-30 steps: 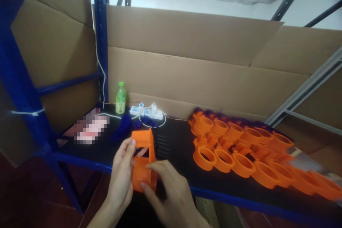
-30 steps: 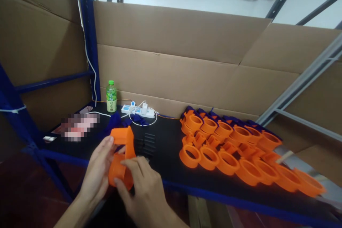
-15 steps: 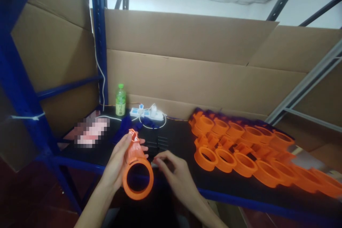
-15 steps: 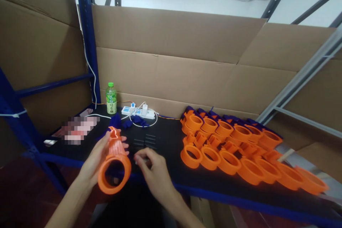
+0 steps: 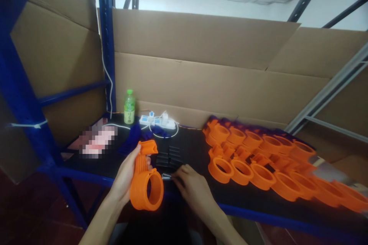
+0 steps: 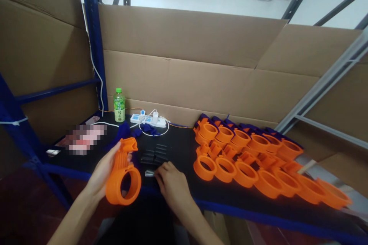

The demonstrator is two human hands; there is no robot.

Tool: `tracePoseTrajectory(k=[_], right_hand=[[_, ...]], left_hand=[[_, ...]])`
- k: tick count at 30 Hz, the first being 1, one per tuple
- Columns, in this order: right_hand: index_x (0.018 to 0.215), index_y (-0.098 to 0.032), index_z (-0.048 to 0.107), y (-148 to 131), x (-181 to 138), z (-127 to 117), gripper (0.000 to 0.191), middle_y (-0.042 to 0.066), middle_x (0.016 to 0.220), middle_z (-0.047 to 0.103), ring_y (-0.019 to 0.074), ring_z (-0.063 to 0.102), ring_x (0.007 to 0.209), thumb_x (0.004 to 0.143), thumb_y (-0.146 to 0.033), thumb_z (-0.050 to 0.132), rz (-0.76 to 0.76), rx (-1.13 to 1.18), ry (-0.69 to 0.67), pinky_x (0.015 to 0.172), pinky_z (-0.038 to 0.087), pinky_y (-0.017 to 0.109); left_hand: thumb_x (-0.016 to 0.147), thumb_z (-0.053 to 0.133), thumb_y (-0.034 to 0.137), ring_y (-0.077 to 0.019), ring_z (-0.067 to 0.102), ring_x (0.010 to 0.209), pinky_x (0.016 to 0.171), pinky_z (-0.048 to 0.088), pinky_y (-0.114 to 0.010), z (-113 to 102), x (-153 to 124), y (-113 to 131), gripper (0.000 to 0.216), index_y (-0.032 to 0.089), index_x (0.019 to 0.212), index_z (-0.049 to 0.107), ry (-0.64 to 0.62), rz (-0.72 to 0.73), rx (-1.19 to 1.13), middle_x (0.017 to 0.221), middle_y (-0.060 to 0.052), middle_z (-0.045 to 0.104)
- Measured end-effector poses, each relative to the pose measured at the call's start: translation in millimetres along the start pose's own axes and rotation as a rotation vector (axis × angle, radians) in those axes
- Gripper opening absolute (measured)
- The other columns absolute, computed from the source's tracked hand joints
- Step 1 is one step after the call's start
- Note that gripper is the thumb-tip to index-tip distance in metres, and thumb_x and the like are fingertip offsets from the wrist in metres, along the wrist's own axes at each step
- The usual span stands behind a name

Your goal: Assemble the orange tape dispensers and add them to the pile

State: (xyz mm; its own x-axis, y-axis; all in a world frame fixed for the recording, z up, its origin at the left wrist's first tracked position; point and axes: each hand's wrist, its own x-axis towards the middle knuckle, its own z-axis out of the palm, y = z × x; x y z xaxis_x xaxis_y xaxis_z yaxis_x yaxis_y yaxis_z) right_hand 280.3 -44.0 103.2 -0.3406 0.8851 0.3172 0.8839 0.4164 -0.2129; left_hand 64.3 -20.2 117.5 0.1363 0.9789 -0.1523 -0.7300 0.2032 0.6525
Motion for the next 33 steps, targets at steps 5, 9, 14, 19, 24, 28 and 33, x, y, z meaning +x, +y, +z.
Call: tracePoseTrajectory(k=[5,9,14,19,24,28,33], right_hand=[[0.088,-0.021,0.064,3.1,4.9,-18.5,0.018,0.004,0.088,0.062,0.0160,0.057,0.077,0.095,-0.032,0.052,0.094,0.233,0.137,0.065,0.045,0.026],[0.090,-0.018,0.062,-0.4,13.1,-53.1,0.028,-0.001,0.069,0.049,0.0115,0.044,0.062,0.094,-0.044,0.052,0.158,0.605,0.100,0.056,0.037,0.023],[0.088,-0.017,0.058,-11.4,19.1,-75.1,0.028,-0.003,0.068,0.044,0.0091,0.038,0.061,0.092,-0.045,0.057,0.180,0.761,-0.047,0.053,0.031,0.021],[0.088,-0.018,0.057,-11.8,21.8,-68.4,0.031,-0.005,0.064,0.039,0.0079,0.034,0.055,0.092,-0.048,0.056,0.198,0.821,-0.086,0.048,0.028,0.020],[0.086,-0.017,0.058,-10.9,21.2,-70.8,0.028,-0.004,0.065,0.043,0.0089,0.037,0.057,0.093,-0.045,0.055,0.147,0.737,-0.074,0.051,0.031,0.020],[0.082,-0.018,0.059,-14.0,21.0,-82.8,0.024,-0.002,0.069,0.051,0.0109,0.043,0.062,0.094,-0.038,0.053,0.075,0.547,-0.048,0.055,0.036,0.022],[0.081,-0.019,0.059,-14.3,26.1,-96.5,0.021,-0.002,0.068,0.053,0.0110,0.044,0.061,0.094,-0.034,0.053,0.038,0.532,-0.122,0.055,0.036,0.022]], left_hand=[[0.082,0.072,0.041,-0.0129,0.063,0.053,0.052,0.054,-0.026,5.4,-4.4,2.0,0.037,0.018,0.110,0.065,-0.074,0.058,0.170,0.089,-0.008,0.074],[0.080,0.073,0.040,-0.0109,0.062,0.051,0.048,0.051,-0.021,8.5,-5.5,0.9,0.034,0.017,0.105,0.066,-0.147,0.070,0.271,0.088,-0.008,0.075],[0.080,0.073,0.043,-0.0109,0.063,0.053,0.049,0.052,-0.022,11.2,-6.6,-1.0,0.037,0.017,0.105,0.067,-0.186,0.052,0.272,0.094,-0.009,0.074],[0.081,0.072,0.042,-0.0109,0.063,0.052,0.050,0.054,-0.023,10.4,-6.7,-1.5,0.039,0.018,0.110,0.065,-0.220,0.000,0.268,0.097,-0.009,0.073],[0.083,0.070,0.043,-0.0109,0.063,0.053,0.053,0.054,-0.023,10.5,-7.8,-2.3,0.033,0.017,0.103,0.067,-0.247,0.023,0.325,0.092,-0.009,0.073],[0.084,0.068,0.046,-0.0145,0.067,0.056,0.055,0.055,-0.024,8.8,-7.0,-2.9,0.036,0.015,0.102,0.067,-0.270,0.016,0.430,0.083,-0.011,0.074],[0.086,0.063,0.051,-0.0183,0.069,0.055,0.055,0.058,-0.029,9.6,-9.7,-1.1,0.041,0.014,0.105,0.065,-0.283,-0.024,0.478,0.074,-0.011,0.074]])
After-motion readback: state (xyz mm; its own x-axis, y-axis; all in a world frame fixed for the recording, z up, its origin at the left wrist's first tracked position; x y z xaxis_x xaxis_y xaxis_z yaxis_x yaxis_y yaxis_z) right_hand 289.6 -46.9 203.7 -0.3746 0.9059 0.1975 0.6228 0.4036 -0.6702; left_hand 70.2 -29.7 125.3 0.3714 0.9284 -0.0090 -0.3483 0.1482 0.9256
